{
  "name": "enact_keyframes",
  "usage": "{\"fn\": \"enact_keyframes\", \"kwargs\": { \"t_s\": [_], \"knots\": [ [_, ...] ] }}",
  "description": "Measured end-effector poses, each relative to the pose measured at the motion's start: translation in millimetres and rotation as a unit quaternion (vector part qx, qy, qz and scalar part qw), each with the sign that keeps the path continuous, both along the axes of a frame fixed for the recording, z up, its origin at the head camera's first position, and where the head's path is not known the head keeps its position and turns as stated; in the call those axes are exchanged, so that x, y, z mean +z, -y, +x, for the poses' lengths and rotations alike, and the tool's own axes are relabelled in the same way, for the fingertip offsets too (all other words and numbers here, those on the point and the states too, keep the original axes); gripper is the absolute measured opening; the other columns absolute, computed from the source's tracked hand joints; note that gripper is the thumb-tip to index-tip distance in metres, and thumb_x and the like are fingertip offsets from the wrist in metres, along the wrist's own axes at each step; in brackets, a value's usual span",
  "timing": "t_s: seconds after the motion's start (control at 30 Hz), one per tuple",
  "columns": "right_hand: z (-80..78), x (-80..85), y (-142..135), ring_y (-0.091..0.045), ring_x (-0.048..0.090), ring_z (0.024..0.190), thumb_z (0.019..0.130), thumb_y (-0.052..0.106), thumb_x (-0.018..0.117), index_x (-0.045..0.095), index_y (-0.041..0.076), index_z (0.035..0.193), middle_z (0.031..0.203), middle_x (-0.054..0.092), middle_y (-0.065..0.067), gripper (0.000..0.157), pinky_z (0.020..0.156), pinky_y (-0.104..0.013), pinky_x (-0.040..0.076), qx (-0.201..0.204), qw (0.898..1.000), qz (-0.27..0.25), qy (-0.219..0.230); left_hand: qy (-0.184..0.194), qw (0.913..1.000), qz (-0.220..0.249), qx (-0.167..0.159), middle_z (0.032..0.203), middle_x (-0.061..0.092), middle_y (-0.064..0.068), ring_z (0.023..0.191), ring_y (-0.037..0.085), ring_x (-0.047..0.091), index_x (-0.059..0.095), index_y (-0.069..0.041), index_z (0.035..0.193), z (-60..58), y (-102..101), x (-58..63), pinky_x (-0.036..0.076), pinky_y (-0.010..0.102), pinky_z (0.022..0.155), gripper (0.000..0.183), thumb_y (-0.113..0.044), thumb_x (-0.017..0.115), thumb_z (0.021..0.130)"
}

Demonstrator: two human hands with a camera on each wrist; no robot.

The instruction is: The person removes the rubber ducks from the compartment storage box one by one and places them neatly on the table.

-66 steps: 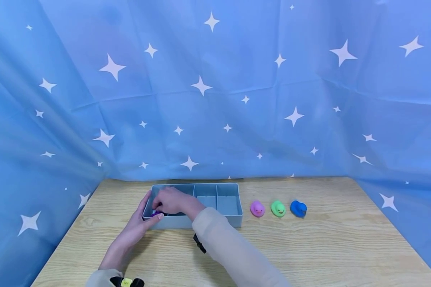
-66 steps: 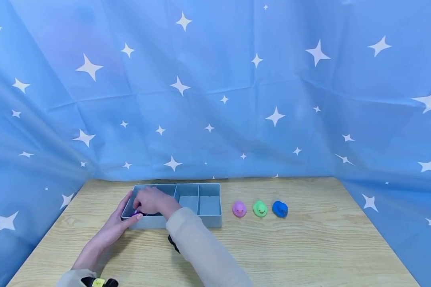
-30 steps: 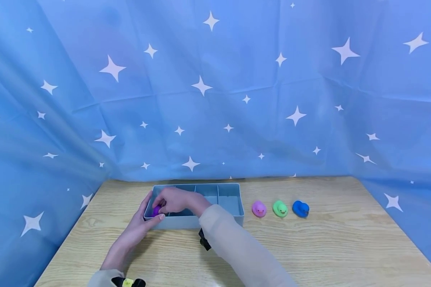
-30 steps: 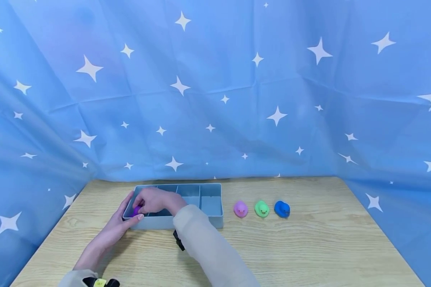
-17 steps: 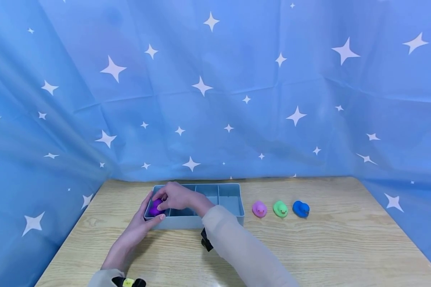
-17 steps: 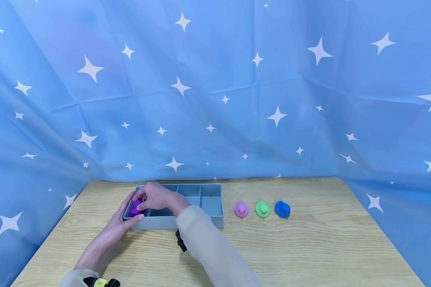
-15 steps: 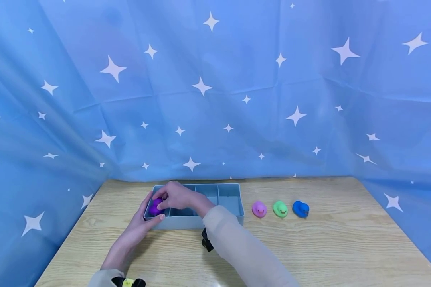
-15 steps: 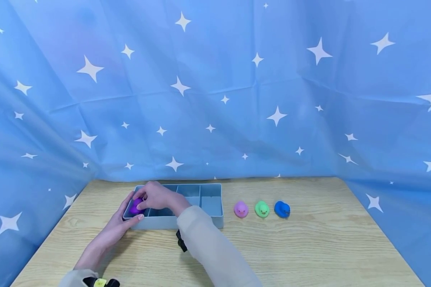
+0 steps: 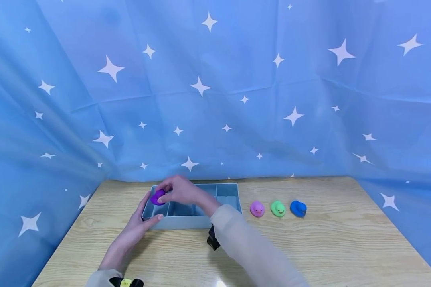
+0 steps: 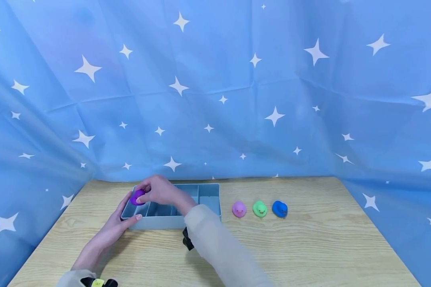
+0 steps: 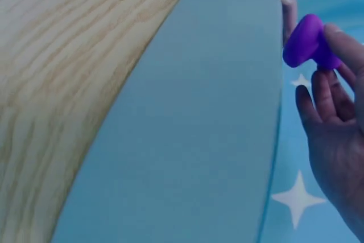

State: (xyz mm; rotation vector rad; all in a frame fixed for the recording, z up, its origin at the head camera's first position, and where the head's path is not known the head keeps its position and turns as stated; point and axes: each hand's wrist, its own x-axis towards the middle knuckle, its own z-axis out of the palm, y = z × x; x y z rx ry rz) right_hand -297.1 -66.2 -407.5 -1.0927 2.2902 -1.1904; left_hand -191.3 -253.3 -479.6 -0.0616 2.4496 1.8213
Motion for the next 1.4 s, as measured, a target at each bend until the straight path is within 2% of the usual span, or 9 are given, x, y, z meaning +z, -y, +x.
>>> {"fn": "enact_keyframes", "kwargs": {
  "t_s": [0.27,0.43,0.8,0.83,0.97,1.1,1.27,1.4],
  "knots": [
    [6.3,15.1,-31.1,-0.007,0.062,0.095,0.089,0.017,0.083,0.075,0.008,0.123,0.106,0.065,0.007,0.037,0.078,-0.021,0.056,0.0,1.0,-0.024,-0.019,0.019,0.9997,-0.017,0.007,0.171,-0.003,0.014,0.154,0.044,-0.003,-0.002,-0.028,0.167,1.2,-1.1,2.5,0.004,0.073,0.116,0.099,-0.036,0.07,0.099],
    [7.8,21.9,-59.0,-0.011,0.062,0.097,0.088,0.019,0.084,0.076,0.008,0.121,0.107,0.066,0.007,0.035,0.08,-0.025,0.056,0.0,0.998,-0.036,-0.047,0.024,0.9994,-0.022,0.01,0.172,-0.004,0.013,0.155,0.042,-0.005,-0.002,-0.028,0.167,0.1,-1.1,2.2,0.002,0.07,0.118,0.102,-0.039,0.071,0.097],
    [4.2,31.4,-130.8,-0.018,0.064,0.101,0.087,0.014,0.084,0.076,0.007,0.117,0.113,0.066,0.001,0.032,0.083,-0.03,0.058,-0.027,0.997,-0.052,-0.056,0.016,0.9997,-0.019,-0.001,0.172,-0.007,0.012,0.154,0.042,-0.007,-0.003,-0.029,0.166,-1.3,-0.3,0.0,0.003,0.068,0.119,0.101,-0.033,0.072,0.098],
    [4.1,32.0,-137.3,-0.019,0.064,0.101,0.087,0.013,0.084,0.076,0.007,0.117,0.113,0.066,0.0,0.032,0.086,-0.033,0.059,-0.027,0.996,-0.056,-0.057,0.013,0.9997,-0.019,-0.002,0.172,-0.007,0.012,0.154,0.043,-0.007,-0.003,-0.029,0.166,-1.0,0.5,-0.6,0.002,0.068,0.119,0.101,-0.032,0.071,0.098],
    [3.3,32.2,-162.3,-0.019,0.065,0.102,0.087,0.014,0.084,0.076,0.009,0.116,0.113,0.067,-0.001,0.03,0.092,-0.038,0.058,-0.034,0.995,-0.061,-0.073,0.005,0.9999,-0.013,-0.006,0.172,-0.007,0.011,0.154,0.043,-0.008,-0.004,-0.029,0.166,0.8,3.1,-1.6,0.002,0.069,0.118,0.099,-0.028,0.069,0.1],
    [4.0,28.7,-188.9,-0.018,0.066,0.098,0.087,0.012,0.083,0.076,0.005,0.115,0.11,0.068,-0.003,0.03,0.095,-0.042,0.056,-0.047,0.992,-0.074,-0.094,0.006,0.9999,-0.009,-0.01,0.171,-0.008,0.013,0.154,0.044,-0.008,-0.005,-0.03,0.166,1.6,2.6,0.1,0.003,0.07,0.117,0.098,-0.027,0.068,0.101],
    [7.7,24.5,-221.7,-0.017,0.066,0.096,0.086,0.01,0.084,0.077,0.006,0.114,0.107,0.068,-0.002,0.029,0.091,-0.039,0.058,-0.081,0.988,-0.067,-0.113,0.016,0.9998,-0.009,-0.01,0.171,-0.01,0.014,0.153,0.045,-0.009,-0.007,-0.031,0.166,-0.3,1.7,-0.3,0.003,0.072,0.116,0.099,-0.027,0.068,0.101],
    [12.1,23.1,-245.3,-0.018,0.066,0.096,0.086,0.008,0.084,0.077,0.008,0.115,0.109,0.067,-0.001,0.03,0.089,-0.033,0.058,-0.11,0.986,-0.051,-0.111,0.022,0.9997,-0.007,-0.008,0.171,-0.011,0.014,0.153,0.045,-0.011,-0.007,-0.031,0.166,-1.3,1.7,-1.3,0.002,0.072,0.117,0.1,-0.028,0.068,0.1]
  ]
}}
